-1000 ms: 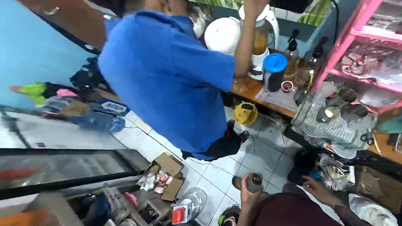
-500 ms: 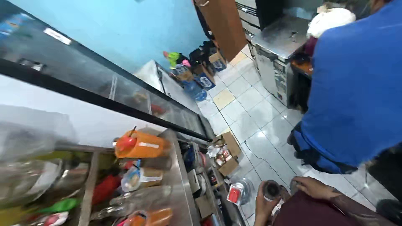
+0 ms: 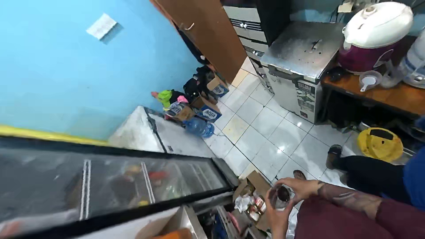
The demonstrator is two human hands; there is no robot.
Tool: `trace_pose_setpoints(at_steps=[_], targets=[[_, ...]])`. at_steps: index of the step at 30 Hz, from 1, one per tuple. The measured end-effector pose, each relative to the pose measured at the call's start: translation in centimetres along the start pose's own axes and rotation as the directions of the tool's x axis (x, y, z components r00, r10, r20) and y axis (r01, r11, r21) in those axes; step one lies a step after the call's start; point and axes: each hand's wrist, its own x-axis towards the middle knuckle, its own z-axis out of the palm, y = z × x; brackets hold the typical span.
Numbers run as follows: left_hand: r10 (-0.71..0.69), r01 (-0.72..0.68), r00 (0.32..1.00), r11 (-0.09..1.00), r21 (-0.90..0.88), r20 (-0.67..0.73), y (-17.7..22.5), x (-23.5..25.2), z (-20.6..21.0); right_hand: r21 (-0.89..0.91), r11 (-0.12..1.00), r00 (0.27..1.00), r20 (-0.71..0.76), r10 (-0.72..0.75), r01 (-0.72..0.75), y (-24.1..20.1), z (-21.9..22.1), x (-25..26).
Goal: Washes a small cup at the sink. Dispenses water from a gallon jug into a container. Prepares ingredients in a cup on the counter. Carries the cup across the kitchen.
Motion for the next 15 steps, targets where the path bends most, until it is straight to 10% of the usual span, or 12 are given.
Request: trace_pose_setpoints(at_steps=[4, 7, 9, 11, 13, 15], targets=[[0.086, -0.084, 0.989, 0.996, -0.021, 0.124, 2.4, 12.3, 0.7, -0.181, 0.958, 0.965, -0.180, 0.190, -0.222, 3.4, -10.3, 5.3], [0.142, -0.131, 0.967, 0.989, -0.066, 0.211, 3.2, 20.7, 1.5, -0.096, 0.856, 0.757, -0.526, 0.389, -0.507, 5.8, -20.7, 6.4], [0.172, -0.154, 0.950, 0.984, -0.088, 0.261, 3.5, 25.7, 2.2, 0.068, 0.834, 0.485, -0.786, 0.383, -0.548, 6.5, -27.9, 5.3], [0.166, -0.141, 0.931, 0.985, -0.100, 0.325, 4.3, 30.5, 2.8, 0.295, 0.885, 0.026, -0.945, 0.326, -0.360, 6.3, -35.1, 4.1], [0.175, -0.141, 0.903, 0.983, -0.114, 0.391, 5.0, 35.3, 3.3, 0.342, 0.939, -0.413, -0.861, 0.295, -0.043, 6.4, -42.8, 3.0], [0.222, -0.182, 0.861, 0.975, -0.131, 0.458, 5.6, 40.5, 4.1, 0.279, 0.939, -0.622, -0.705, 0.342, 0.200, 6.4, -50.0, 1.9]])
